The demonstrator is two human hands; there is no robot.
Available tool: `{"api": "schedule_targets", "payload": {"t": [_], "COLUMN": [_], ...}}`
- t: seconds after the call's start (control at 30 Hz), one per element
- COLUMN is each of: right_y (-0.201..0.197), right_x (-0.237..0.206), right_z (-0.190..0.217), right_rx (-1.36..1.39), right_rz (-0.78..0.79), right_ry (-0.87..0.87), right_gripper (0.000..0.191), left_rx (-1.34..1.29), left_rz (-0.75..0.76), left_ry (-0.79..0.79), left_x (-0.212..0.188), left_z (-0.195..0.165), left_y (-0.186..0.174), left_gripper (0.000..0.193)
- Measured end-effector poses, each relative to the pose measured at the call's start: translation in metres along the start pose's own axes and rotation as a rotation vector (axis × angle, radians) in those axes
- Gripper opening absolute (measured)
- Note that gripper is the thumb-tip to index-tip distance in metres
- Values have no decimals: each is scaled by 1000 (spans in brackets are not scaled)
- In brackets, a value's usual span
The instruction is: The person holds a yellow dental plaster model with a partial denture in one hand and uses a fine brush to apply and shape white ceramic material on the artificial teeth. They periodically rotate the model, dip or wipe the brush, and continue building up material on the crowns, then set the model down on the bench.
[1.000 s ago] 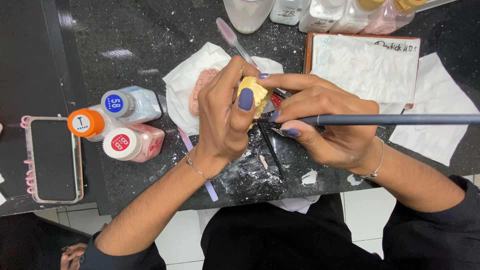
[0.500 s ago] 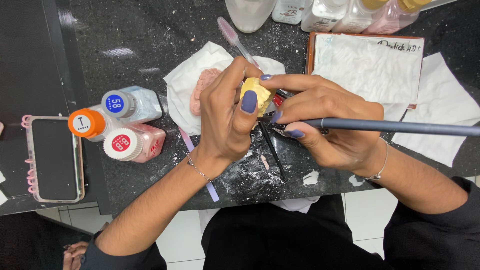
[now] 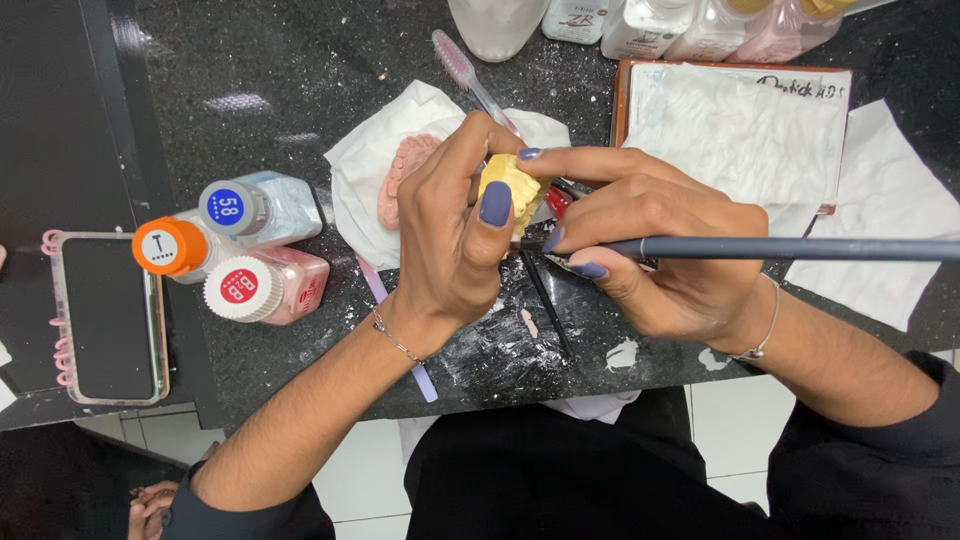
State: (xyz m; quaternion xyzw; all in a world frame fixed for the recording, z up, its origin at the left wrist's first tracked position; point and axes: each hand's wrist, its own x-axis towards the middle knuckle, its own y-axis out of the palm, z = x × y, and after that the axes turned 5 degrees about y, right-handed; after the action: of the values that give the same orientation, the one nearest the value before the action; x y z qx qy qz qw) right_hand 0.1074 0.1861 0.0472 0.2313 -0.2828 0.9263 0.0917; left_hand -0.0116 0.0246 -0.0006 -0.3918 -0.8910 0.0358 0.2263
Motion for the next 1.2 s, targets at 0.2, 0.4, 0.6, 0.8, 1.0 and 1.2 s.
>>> {"api": "schedule_targets", "payload": {"t": [0.2,0.4,0.6,0.8,1.0,1.2], "right_y": [-1,0,0,2,1,0], "right_x": [0,1,1,4,4,3], "right_z": [2,3,0,2,2,1], "right_rx": [0,31,84,-6,-51,-49], "right_rz": [-8,-34,-36,-28,-17,-8], "right_ry": [-1,16,11,-33,-63,-52], "right_gripper": [16,16,18,17,17,16], "left_rx": [6,6,7,5,-1,-2], "left_rz": [3,4,9,20,22,23], "left_ry": [-5,-6,-13,-8,-12,-10], "left_x": [0,0,-1,0,-1,-2], "left_z": [-1,-2,-2,-1,-2,-1], "left_y": [0,0,1,3,2,3], "left_gripper": [78,78,78,81,81,80]}}
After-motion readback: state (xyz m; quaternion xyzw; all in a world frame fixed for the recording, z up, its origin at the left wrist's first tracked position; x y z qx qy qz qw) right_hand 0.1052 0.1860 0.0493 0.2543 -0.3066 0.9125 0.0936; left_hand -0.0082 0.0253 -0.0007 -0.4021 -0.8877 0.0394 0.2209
